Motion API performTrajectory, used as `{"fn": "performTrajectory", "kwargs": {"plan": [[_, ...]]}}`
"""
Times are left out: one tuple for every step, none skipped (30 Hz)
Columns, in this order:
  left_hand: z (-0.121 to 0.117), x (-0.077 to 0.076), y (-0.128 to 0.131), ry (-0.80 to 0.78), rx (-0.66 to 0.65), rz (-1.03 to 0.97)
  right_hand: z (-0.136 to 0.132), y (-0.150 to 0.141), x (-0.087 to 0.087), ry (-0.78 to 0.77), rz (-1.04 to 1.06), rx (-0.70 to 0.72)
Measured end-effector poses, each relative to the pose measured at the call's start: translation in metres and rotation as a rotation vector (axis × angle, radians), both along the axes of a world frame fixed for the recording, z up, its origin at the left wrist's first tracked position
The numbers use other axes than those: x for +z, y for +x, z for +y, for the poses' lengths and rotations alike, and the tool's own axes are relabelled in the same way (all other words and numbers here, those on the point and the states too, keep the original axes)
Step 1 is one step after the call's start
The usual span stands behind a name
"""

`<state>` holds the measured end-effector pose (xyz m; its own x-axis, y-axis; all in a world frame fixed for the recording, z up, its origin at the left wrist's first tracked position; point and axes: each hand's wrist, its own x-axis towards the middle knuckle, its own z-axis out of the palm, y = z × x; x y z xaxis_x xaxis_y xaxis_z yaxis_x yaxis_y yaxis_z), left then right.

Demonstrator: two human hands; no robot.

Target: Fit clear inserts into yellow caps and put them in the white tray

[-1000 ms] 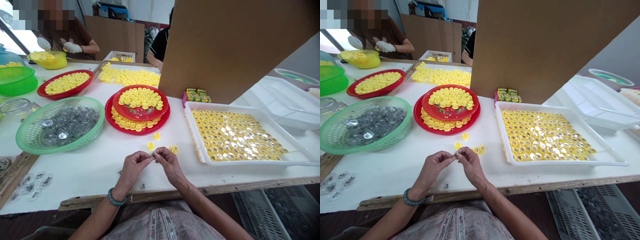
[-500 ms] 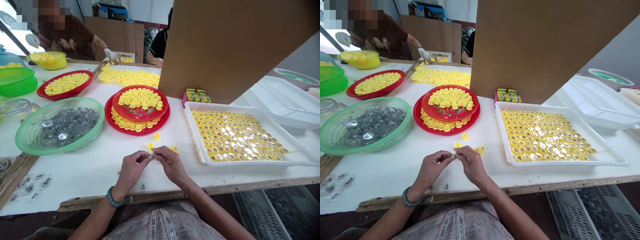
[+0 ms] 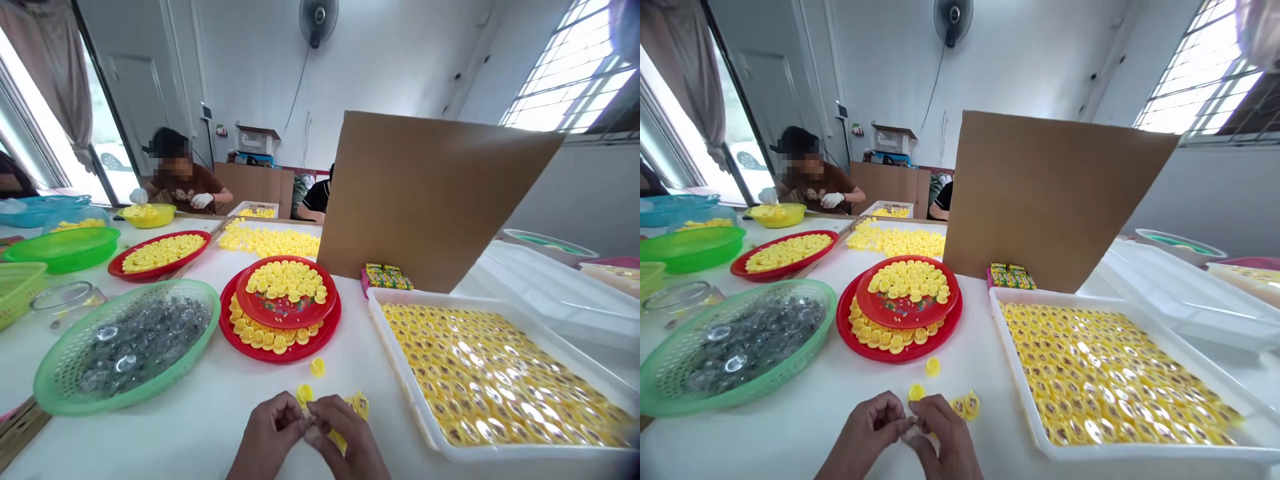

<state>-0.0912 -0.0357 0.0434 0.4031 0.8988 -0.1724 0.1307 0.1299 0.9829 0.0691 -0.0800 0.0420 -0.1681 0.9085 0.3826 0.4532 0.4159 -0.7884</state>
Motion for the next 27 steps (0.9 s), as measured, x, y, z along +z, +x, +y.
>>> {"fn": "performTrajectory", "kwargs": {"plan": [[0.001, -0.001, 0.001, -0.024, -0.007, -0.032, -0.001, 0.000, -0.002, 0.025, -0.051, 0.002], [0.001, -0.001, 0.002, -0.053, -0.017, -0.062, -0.002, 0.000, -0.003, 0.052, -0.098, -0.010], [0.000, -0.001, 0.002, -0.087, -0.027, -0.086, -0.004, -0.001, -0.004, 0.075, -0.135, -0.029], [-0.001, 0.000, 0.003, -0.116, -0.037, -0.104, -0.007, -0.002, -0.005, 0.090, -0.159, -0.055], [-0.002, 0.001, 0.003, -0.135, -0.049, -0.116, -0.009, -0.004, -0.004, 0.096, -0.173, -0.083], [-0.002, 0.002, 0.003, -0.143, -0.063, -0.120, -0.012, -0.005, -0.003, 0.094, -0.180, -0.105], [-0.002, 0.004, 0.003, -0.133, -0.082, -0.122, -0.014, -0.005, -0.002, 0.086, -0.185, -0.123], [-0.001, 0.006, 0.001, -0.112, -0.107, -0.120, -0.016, -0.005, 0.000, 0.075, -0.190, -0.140], [0.002, 0.007, 0.000, -0.083, -0.122, -0.107, -0.017, -0.004, 0.001, 0.063, -0.194, -0.161], [0.005, 0.008, -0.002, -0.046, -0.137, -0.073, -0.018, -0.002, 0.002, 0.051, -0.198, -0.188], [0.011, 0.009, -0.005, 0.011, -0.116, -0.011, -0.018, 0.001, 0.002, 0.037, -0.203, -0.218], [0.016, 0.008, -0.007, 0.104, -0.080, 0.070, -0.017, 0.005, 0.002, 0.020, -0.208, -0.249], [0.023, 0.007, -0.008, 0.213, -0.053, 0.185, -0.016, 0.009, 0.001, 0.004, -0.213, -0.279], [0.029, 0.005, -0.010, 0.311, -0.046, 0.300, -0.015, 0.012, 0.001, -0.012, -0.218, -0.303], [0.034, 0.003, -0.010, 0.390, -0.077, 0.390, -0.014, 0.016, 0.000, -0.026, -0.225, -0.319], [0.039, 0.000, -0.009, 0.450, -0.124, 0.460, -0.013, 0.019, 0.000, -0.035, -0.235, -0.329], [0.043, -0.003, -0.007, 0.496, -0.179, 0.507, -0.011, 0.021, 0.000, -0.043, -0.248, -0.332], [0.046, -0.006, -0.005, 0.535, -0.231, 0.534, -0.009, 0.023, 0.000, -0.049, -0.263, -0.331], [0.049, -0.009, -0.002, 0.570, -0.272, 0.552, -0.007, 0.024, 0.000, -0.054, -0.281, -0.324], [0.051, -0.012, 0.002, 0.603, -0.301, 0.568, -0.005, 0.024, -0.001, -0.057, -0.302, -0.314], [0.053, -0.015, 0.005, 0.631, -0.323, 0.582, -0.002, 0.024, -0.001, -0.057, -0.324, -0.300], [0.054, -0.017, 0.008, 0.648, -0.337, 0.595, 0.001, 0.024, -0.002, -0.057, -0.346, -0.282], [0.055, -0.019, 0.009, 0.654, -0.347, 0.605, 0.003, 0.023, -0.003, -0.056, -0.366, -0.263], [0.055, -0.021, 0.010, 0.652, -0.349, 0.611, 0.006, 0.022, -0.004, -0.054, -0.383, -0.243], [0.055, -0.022, 0.010, 0.647, -0.347, 0.612, 0.009, 0.020, -0.005, -0.054, -0.400, -0.220], [0.054, -0.023, 0.008, 0.641, -0.342, 0.605, 0.012, 0.019, -0.006, -0.055, -0.414, -0.197], [0.052, -0.023, 0.006, 0.636, -0.338, 0.588, 0.015, 0.017, -0.007, -0.058, -0.430, -0.175]]}}
